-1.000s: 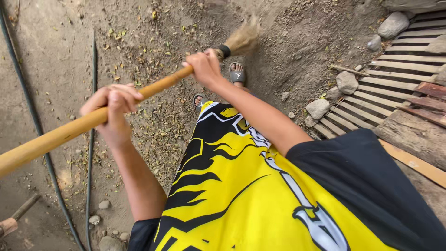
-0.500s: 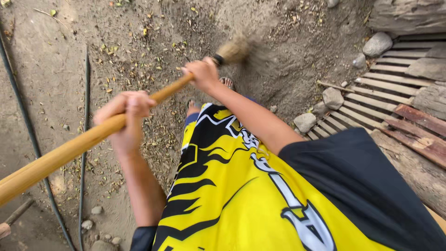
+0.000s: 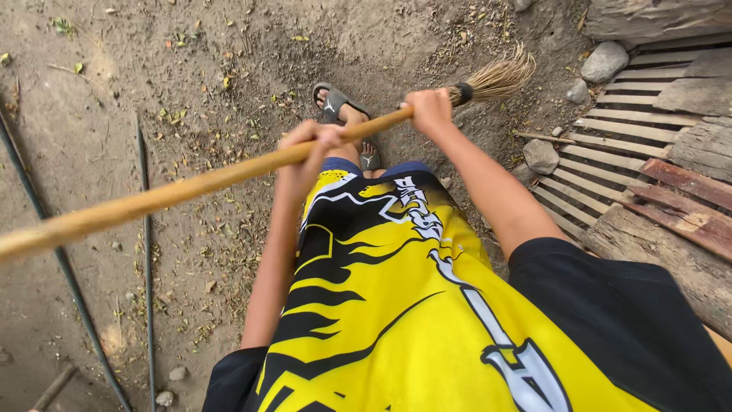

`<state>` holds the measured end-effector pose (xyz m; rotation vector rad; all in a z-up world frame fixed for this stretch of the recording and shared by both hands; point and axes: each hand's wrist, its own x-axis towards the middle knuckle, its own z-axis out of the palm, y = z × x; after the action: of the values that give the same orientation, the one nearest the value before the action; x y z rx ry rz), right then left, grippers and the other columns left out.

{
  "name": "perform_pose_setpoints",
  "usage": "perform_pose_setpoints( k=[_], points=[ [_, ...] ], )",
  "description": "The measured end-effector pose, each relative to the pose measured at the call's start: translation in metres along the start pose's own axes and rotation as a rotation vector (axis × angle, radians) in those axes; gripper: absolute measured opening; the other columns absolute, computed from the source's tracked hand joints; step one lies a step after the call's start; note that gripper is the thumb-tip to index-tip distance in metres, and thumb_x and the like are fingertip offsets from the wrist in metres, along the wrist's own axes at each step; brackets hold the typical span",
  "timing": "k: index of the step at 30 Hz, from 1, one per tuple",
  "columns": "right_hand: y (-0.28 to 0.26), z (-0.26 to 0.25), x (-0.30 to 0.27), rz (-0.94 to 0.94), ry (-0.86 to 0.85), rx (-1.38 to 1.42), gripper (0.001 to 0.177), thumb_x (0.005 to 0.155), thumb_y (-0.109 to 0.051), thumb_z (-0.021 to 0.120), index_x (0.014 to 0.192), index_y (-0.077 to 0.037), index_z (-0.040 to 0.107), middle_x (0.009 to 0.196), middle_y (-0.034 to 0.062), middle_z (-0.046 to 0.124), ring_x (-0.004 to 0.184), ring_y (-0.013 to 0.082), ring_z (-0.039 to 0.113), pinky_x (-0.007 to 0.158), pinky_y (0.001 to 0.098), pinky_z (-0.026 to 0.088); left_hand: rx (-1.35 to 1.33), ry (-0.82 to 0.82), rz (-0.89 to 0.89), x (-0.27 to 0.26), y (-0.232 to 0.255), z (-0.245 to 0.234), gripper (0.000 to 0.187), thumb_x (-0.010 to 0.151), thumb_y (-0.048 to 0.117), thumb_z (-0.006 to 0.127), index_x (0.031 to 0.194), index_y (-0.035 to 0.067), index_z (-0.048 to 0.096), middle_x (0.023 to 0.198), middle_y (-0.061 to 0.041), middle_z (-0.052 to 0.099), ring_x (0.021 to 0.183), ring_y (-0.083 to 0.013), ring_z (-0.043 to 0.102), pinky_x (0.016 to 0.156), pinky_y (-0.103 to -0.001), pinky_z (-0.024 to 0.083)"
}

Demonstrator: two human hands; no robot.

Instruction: The person sweeps dry leaves and debris from a dirt ground area using a long-handled broom.

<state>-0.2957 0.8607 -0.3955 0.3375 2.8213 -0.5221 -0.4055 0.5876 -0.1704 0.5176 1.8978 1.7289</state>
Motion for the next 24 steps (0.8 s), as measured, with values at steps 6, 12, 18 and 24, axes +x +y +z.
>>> perform_pose_setpoints(
  k=[6, 12, 18, 24],
  points=[
    [-0.032, 0.01, 0.077, -0.064, 0.137, 0.118, 0.031, 0.098, -0.037, 0.064, 0.074, -0.019, 0.068, 0.076, 0.0044, 0.069, 0.077, 0.0284, 0.067, 0.077, 0.0477, 0.042, 0.273, -0.017, -0.064, 0.04, 0.052, -0.019, 0.013, 0.097, 0.011, 0.073, 0.096, -0.001, 0.073, 0.082, -0.009, 0.071, 0.077, -0.0119, 0.063, 0.072, -0.031, 0.054],
    [-0.15, -0.052, 0.156, -0.282, 0.212, 0.353, 0.032, 0.097, -0.033, 0.069, 0.071, -0.017, 0.062, 0.073, 0.0018, 0.066, 0.079, 0.026, 0.067, 0.075, 0.0452, 0.037, 0.267, 0.028, 0.311, 0.074, 0.132, -0.106, 0.026, 0.109, 0.011, 0.068, 0.086, 0.0, 0.063, 0.085, -0.007, 0.07, 0.084, -0.0139, 0.072, 0.077, -0.029, 0.058],
    [-0.08, -0.076, 0.14, -0.116, 0.093, 0.206, 0.028, 0.098, -0.033, 0.069, 0.073, -0.021, 0.067, 0.071, 0.0022, 0.069, 0.07, 0.0252, 0.067, 0.076, 0.0448, 0.035, 0.065, 0.06, -0.05, 0.122, 0.085, -0.115, 0.021, 0.107, 0.011, 0.059, 0.097, -0.003, 0.072, 0.095, -0.011, 0.074, 0.083, -0.0146, 0.066, 0.075, -0.029, 0.055],
    [0.085, -0.038, 0.126, 0.222, -0.377, -0.133, 0.009, 0.088, -0.027, 0.07, 0.083, -0.023, 0.076, 0.092, 0.0017, 0.072, 0.093, 0.0233, 0.068, 0.089, 0.0531, 0.039, -0.315, -0.349, -0.048, 0.173, -0.037, 0.001, 0.009, 0.107, 0.009, 0.063, 0.101, 0.003, 0.059, 0.113, -0.008, 0.068, 0.121, -0.0163, 0.063, 0.11, -0.035, 0.051]
  ],
)
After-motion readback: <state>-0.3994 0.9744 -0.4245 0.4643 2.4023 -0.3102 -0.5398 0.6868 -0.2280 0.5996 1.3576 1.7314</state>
